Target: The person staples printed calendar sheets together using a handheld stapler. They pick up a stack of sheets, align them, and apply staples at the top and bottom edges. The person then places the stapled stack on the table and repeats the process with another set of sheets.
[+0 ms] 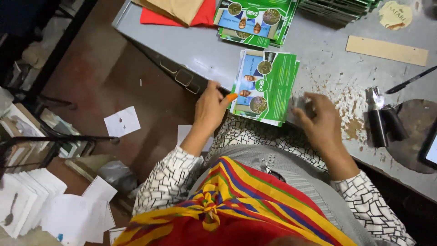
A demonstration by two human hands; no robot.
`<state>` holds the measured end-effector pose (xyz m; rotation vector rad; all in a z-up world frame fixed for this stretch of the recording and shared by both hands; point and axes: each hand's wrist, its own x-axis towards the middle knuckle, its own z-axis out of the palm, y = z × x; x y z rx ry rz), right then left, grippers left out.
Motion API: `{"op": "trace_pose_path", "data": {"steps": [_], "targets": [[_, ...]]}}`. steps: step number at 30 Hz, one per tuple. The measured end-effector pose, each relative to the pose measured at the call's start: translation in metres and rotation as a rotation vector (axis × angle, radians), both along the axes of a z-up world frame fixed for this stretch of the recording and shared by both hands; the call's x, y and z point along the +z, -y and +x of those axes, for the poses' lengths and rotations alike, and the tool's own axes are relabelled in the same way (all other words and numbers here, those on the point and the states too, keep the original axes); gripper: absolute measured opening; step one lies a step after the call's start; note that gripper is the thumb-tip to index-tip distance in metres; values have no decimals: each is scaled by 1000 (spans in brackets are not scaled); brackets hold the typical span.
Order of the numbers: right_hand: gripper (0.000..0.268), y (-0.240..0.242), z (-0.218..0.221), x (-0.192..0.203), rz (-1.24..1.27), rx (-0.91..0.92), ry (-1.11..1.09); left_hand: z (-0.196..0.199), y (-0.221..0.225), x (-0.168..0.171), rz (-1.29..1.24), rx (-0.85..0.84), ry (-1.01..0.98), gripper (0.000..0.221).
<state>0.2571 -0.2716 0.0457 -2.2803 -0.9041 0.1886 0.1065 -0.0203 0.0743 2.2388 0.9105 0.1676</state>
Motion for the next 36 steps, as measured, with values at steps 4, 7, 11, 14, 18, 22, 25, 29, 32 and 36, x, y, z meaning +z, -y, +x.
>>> {"op": "trace_pose_path", "data": {"steps": [4,7,11,14,18,22,25,29,32,36], "targets": [[27,-3,-22,11,18,-65,-145,-10,-12,-93,-248,42,-1,35],[32,-5,-30,35,-40,-122,-510,-4,-1,-127,-947,218,463,45],[53,-4,-24,37,200,-227,-869,0,14,-88,-1118,65,422,54],[58,-4,-12,28,440,-247,-1008,2,25,-82,-1175,-149,394,52],[40,-6,1,31,827,-225,-848,24,39,-30,-846,-334,445,50],[36,-14,29,44,924,-80,-588,55,47,11,-508,-346,518,65],[36,-17,48,33,941,22,-412,74,36,12,-479,-389,586,56],[36,-17,59,3,889,115,-375,82,43,17,-426,-461,867,41],[36,-20,64,-14,882,142,-377,83,43,16,-455,-456,937,33],[39,-39,66,-19,946,144,-352,95,59,10,-447,-422,1031,25]]}}
